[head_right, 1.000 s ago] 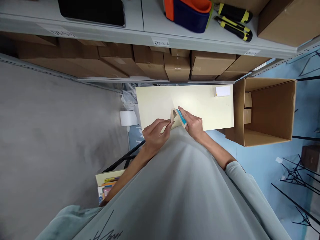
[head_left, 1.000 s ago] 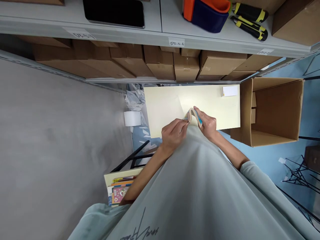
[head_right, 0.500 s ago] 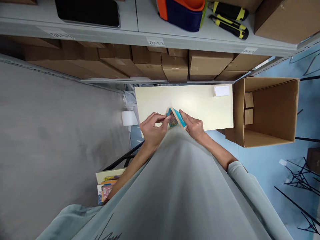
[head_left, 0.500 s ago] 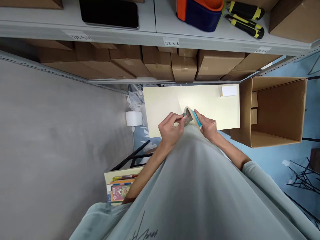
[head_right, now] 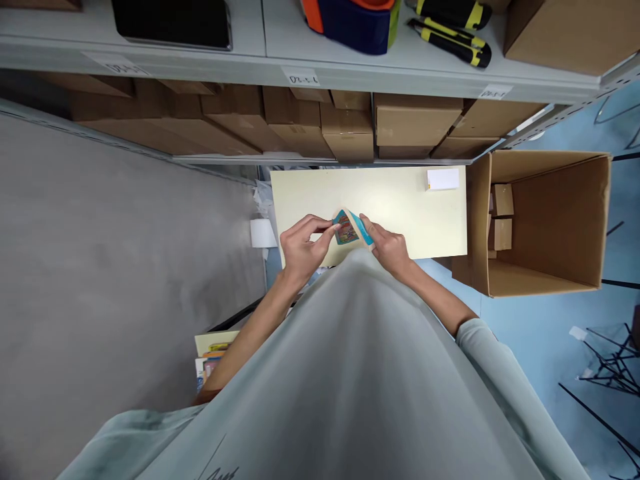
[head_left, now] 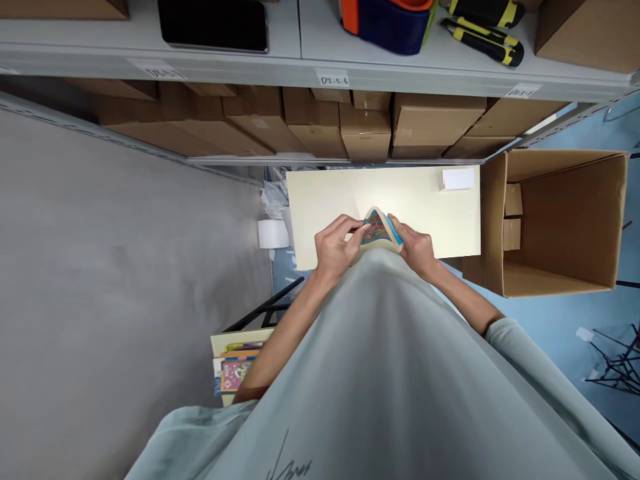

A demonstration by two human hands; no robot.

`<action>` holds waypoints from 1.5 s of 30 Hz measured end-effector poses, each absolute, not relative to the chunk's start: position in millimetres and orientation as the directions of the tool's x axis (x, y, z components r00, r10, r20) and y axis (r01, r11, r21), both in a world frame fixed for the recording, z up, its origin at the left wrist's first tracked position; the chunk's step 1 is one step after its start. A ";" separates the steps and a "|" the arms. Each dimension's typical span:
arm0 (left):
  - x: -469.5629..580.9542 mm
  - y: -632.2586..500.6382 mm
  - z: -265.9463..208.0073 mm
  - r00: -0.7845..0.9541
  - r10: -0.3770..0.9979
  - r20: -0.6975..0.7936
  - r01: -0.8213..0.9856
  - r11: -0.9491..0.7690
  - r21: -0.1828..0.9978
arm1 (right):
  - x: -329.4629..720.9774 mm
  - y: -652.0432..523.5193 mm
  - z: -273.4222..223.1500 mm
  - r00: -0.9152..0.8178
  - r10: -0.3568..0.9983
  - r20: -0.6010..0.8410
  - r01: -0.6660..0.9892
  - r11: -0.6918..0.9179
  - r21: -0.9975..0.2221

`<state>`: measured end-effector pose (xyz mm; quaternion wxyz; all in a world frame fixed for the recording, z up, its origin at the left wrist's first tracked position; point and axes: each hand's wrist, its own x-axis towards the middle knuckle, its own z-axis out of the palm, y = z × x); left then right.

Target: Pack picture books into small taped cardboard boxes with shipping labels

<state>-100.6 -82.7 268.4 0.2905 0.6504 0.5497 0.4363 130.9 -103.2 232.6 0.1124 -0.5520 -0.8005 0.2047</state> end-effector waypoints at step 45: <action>-104.9 -91.6 220.3 0.116 0.864 -0.491 -0.350 0.498 0.793 | 144.1 -80.2 213.3 -0.301 0.899 -0.317 -0.009 -0.335 -0.942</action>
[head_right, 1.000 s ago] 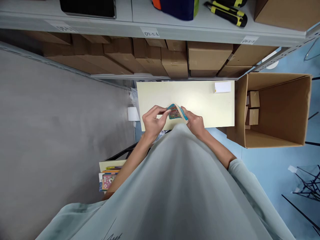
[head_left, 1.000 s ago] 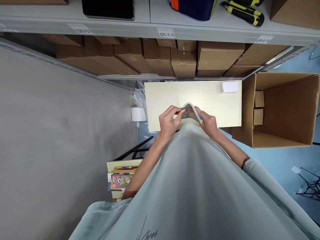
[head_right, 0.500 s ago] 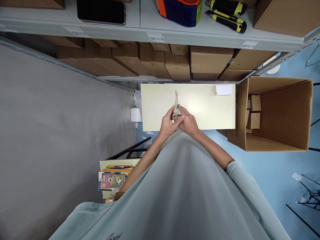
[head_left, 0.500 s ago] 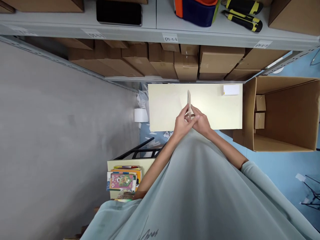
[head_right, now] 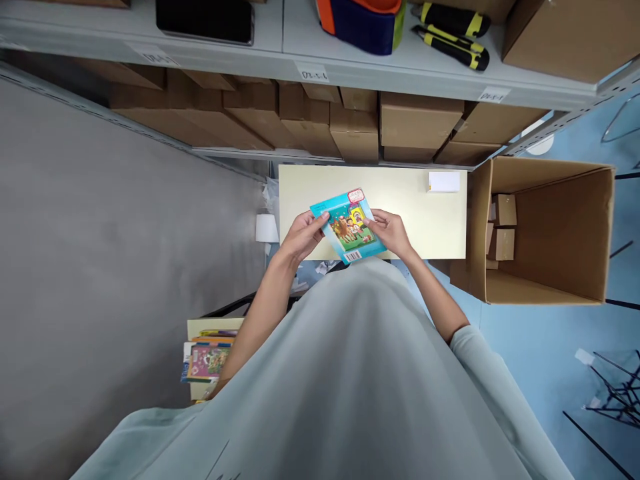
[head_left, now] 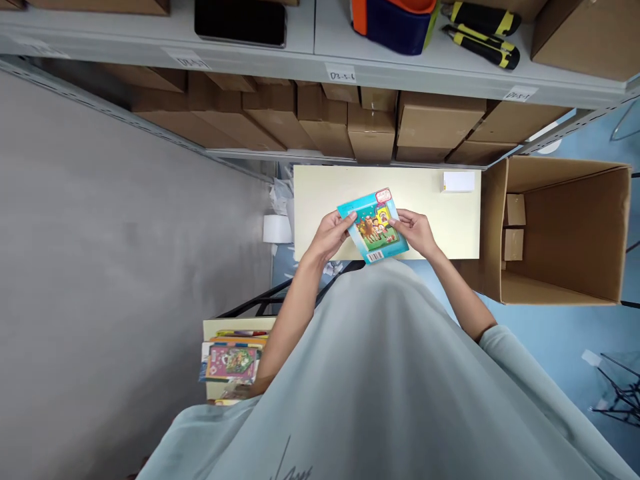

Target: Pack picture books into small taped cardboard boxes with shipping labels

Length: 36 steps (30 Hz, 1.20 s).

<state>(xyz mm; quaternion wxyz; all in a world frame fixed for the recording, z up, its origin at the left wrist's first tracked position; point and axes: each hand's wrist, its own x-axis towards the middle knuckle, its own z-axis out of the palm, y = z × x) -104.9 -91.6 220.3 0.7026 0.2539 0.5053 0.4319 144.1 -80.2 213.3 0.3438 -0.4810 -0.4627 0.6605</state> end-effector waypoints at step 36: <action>-106.3 -92.8 250.8 0.193 0.874 -0.445 -0.384 0.485 0.786 | 151.0 -79.3 253.5 -0.489 0.793 -0.363 -0.092 -0.461 -0.883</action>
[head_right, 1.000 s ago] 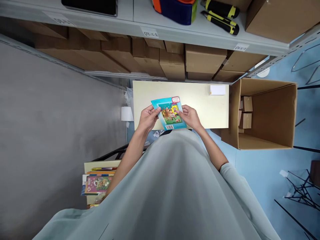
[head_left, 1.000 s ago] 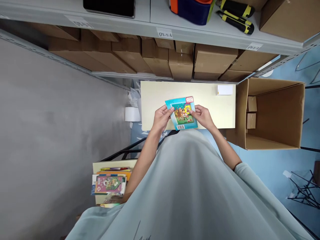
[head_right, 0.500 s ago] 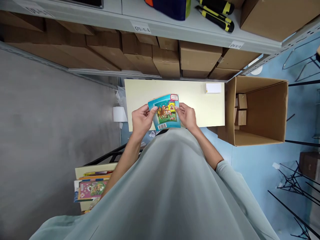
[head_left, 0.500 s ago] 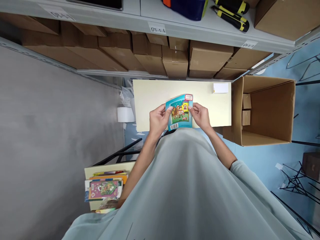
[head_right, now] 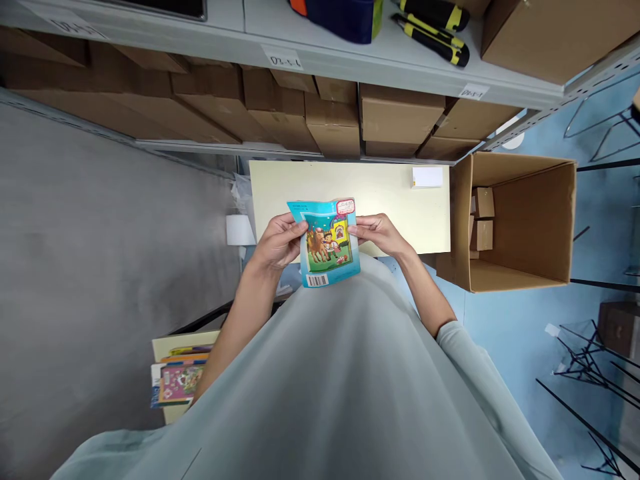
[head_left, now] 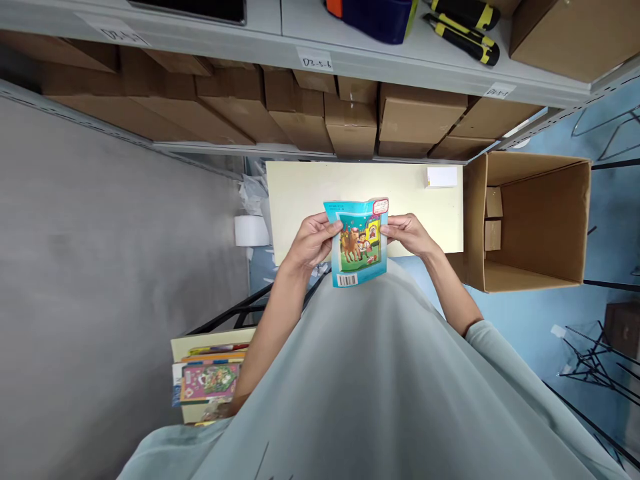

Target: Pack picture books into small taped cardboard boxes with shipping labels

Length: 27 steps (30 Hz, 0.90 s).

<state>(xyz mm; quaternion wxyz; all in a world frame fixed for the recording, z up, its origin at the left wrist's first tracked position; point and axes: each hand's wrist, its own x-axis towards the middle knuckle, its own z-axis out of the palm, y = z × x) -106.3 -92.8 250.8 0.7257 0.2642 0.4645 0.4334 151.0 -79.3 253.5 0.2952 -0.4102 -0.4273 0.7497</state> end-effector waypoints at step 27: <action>-111.6 -80.2 228.7 0.119 0.868 -0.482 -0.329 0.492 0.806 | 142.3 -71.2 238.0 -0.260 0.852 -0.454 0.020 -0.465 -0.885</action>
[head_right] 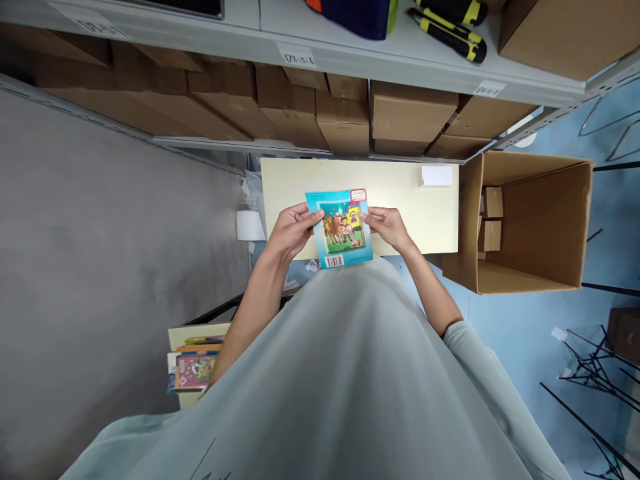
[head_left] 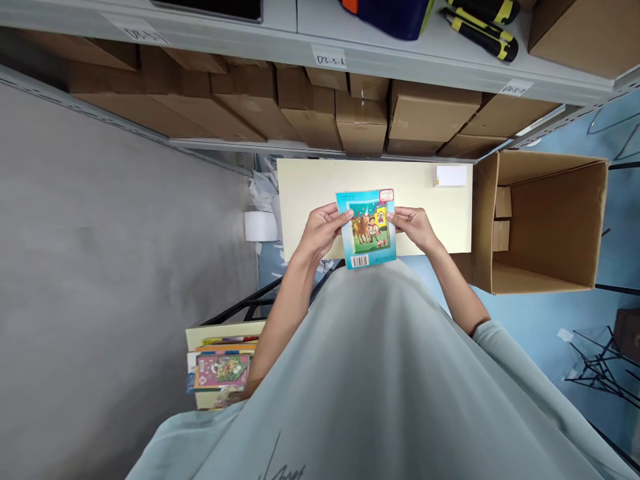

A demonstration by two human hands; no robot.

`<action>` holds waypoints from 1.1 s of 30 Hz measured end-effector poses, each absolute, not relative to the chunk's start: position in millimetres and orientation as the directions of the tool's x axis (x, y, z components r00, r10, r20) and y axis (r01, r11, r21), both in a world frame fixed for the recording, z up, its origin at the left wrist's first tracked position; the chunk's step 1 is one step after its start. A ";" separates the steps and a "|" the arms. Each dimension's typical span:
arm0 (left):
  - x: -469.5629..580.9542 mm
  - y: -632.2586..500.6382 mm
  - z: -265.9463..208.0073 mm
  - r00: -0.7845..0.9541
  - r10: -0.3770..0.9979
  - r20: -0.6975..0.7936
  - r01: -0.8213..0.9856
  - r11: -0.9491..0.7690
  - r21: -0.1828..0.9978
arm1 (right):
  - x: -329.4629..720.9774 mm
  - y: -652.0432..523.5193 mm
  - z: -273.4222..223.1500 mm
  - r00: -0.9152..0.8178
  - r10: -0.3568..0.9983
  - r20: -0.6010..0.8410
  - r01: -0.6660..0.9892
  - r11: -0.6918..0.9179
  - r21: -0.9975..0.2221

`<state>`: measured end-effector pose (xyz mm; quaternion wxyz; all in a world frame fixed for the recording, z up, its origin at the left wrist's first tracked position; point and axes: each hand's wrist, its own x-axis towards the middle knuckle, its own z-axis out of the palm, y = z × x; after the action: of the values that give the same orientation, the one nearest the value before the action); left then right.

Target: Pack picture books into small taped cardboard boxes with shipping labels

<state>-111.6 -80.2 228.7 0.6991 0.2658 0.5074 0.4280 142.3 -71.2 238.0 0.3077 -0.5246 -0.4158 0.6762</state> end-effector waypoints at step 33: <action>-136.0 -92.9 202.5 -0.033 0.999 0.001 0.324 0.010 0.946 | 143.9 -74.4 204.7 -0.125 0.981 -0.151 0.062 -0.144 -0.988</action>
<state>-136.0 -92.9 202.5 0.4039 0.5658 0.5848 0.4179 143.9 -74.4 204.7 0.4149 -0.5153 -0.5056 0.5538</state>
